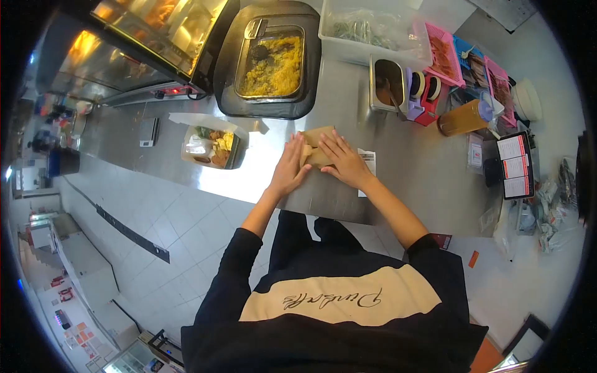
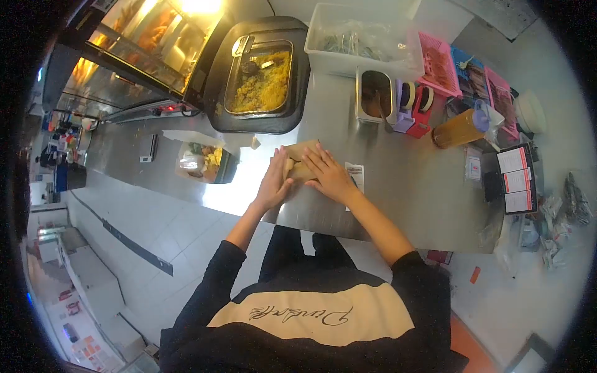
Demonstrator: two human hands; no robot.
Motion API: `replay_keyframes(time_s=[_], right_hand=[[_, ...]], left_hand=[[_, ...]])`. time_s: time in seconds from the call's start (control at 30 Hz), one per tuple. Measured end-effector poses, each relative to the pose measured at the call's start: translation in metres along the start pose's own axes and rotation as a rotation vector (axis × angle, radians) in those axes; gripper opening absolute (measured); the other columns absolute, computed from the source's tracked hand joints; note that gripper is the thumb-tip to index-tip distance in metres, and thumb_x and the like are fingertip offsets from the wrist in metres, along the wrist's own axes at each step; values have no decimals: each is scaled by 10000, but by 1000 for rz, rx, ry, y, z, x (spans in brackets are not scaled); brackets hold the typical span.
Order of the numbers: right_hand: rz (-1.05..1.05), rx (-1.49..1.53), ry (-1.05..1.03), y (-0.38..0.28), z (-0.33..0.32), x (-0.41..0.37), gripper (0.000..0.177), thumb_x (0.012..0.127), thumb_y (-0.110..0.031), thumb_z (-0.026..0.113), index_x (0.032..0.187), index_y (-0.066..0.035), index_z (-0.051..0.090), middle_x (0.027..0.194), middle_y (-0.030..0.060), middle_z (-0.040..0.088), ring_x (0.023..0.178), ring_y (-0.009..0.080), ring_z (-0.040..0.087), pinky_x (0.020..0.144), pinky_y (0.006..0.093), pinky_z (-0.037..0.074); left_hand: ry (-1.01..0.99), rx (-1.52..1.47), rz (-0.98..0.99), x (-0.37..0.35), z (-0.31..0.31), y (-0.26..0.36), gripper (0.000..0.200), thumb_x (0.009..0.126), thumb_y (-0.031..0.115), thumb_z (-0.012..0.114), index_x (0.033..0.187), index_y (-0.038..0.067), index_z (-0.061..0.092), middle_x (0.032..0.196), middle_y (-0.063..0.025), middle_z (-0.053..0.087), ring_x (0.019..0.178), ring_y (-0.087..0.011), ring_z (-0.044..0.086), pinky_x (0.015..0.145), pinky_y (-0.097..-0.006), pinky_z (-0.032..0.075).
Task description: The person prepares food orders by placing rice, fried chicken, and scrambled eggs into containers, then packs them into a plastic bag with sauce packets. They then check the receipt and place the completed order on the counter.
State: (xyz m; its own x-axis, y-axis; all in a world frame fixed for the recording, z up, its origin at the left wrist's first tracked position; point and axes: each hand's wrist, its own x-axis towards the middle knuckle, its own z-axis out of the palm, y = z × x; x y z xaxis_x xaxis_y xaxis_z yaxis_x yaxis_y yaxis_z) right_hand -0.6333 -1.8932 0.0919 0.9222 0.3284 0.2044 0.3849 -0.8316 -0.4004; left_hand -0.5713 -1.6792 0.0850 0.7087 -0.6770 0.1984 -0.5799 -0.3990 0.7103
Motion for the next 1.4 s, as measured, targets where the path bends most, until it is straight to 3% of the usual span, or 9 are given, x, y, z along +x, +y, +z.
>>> replay_keyframes(time_s=[0.1, 0.2, 0.33, 0.37, 0.47, 0.6, 0.83, 1.13, 1.4], right_hand=[[-15, -1, 22, 2, -1, 1, 664, 766, -328, 663, 1317, -43, 428, 1452, 94, 311, 1361, 334, 242, 1077, 422, 301], [-30, 119, 58, 10, 10, -6, 569, 738, -282, 689, 1222, -41, 515, 1369, 118, 394, 1313, 340, 323, 1037, 423, 358], [125, 25, 125, 15, 8, -18, 427, 756, -231, 690, 1128, -58, 573, 1230, 132, 460, 1220, 337, 420, 971, 428, 416], [214, -80, 165, 6, -6, -16, 406, 764, -225, 691, 1119, -66, 578, 1213, 135, 461, 1199, 336, 435, 965, 424, 419], [505, 166, 332, -28, -8, -22, 371, 786, -226, 693, 1108, -80, 582, 1206, 136, 457, 1171, 334, 457, 965, 409, 409], [756, 503, 409, -72, -1, -7, 386, 788, -258, 709, 1112, -92, 579, 1209, 137, 456, 1160, 326, 469, 968, 393, 390], [820, 650, 444, -48, 29, -5, 287, 773, -234, 723, 939, -40, 591, 1183, 143, 495, 1113, 293, 486, 944, 363, 387], [828, 609, 560, -53, 39, 4, 189, 800, -125, 669, 847, -22, 518, 1171, 149, 501, 1105, 284, 484, 950, 346, 366], [802, 386, 794, -59, 57, 23, 188, 816, -121, 664, 832, -2, 519, 1061, 152, 527, 992, 298, 539, 843, 373, 426]], left_hand=[[-134, 407, 154, 27, -6, -3, 560, 933, 325, 399, 1431, 101, 276, 1497, -116, 230, 1374, -372, 186, 1111, -508, 140], [-274, 373, 270, 61, -7, -11, 516, 927, 283, 378, 1415, 123, 326, 1498, -56, 248, 1379, -355, 181, 1106, -504, 162], [-644, 489, 311, 94, -20, 4, 542, 887, 264, 437, 1417, 222, 329, 1488, -21, 275, 1027, -360, 554, 874, -490, 452], [-450, 375, 391, 88, -11, -12, 537, 901, 313, 447, 1420, 260, 317, 1398, -85, 385, 765, -332, 602, 703, -440, 510], [-438, 372, -107, 59, -14, 8, 544, 916, 406, 447, 1421, 253, 317, 1215, -146, 483, 717, -324, 601, 663, -401, 514], [-496, 449, 58, 26, -34, 7, 656, 898, 507, 447, 1442, 186, 270, 1034, -179, 499, 803, -341, 584, 690, -449, 499], [-410, -175, 168, 36, -13, -22, 746, 871, 255, 581, 1443, 56, 146, 1400, -302, 231, 1242, -466, 352, 1003, -447, 375], [-437, -330, 22, 36, -3, -18, 812, 764, 61, 578, 1442, 30, 132, 1416, -317, 175, 1315, -475, 227, 1076, -449, 283], [-417, -344, 165, 39, 6, -37, 495, 911, 158, 455, 1367, 27, 315, 1403, -314, 173, 1303, -478, 236, 1058, -458, 284]])
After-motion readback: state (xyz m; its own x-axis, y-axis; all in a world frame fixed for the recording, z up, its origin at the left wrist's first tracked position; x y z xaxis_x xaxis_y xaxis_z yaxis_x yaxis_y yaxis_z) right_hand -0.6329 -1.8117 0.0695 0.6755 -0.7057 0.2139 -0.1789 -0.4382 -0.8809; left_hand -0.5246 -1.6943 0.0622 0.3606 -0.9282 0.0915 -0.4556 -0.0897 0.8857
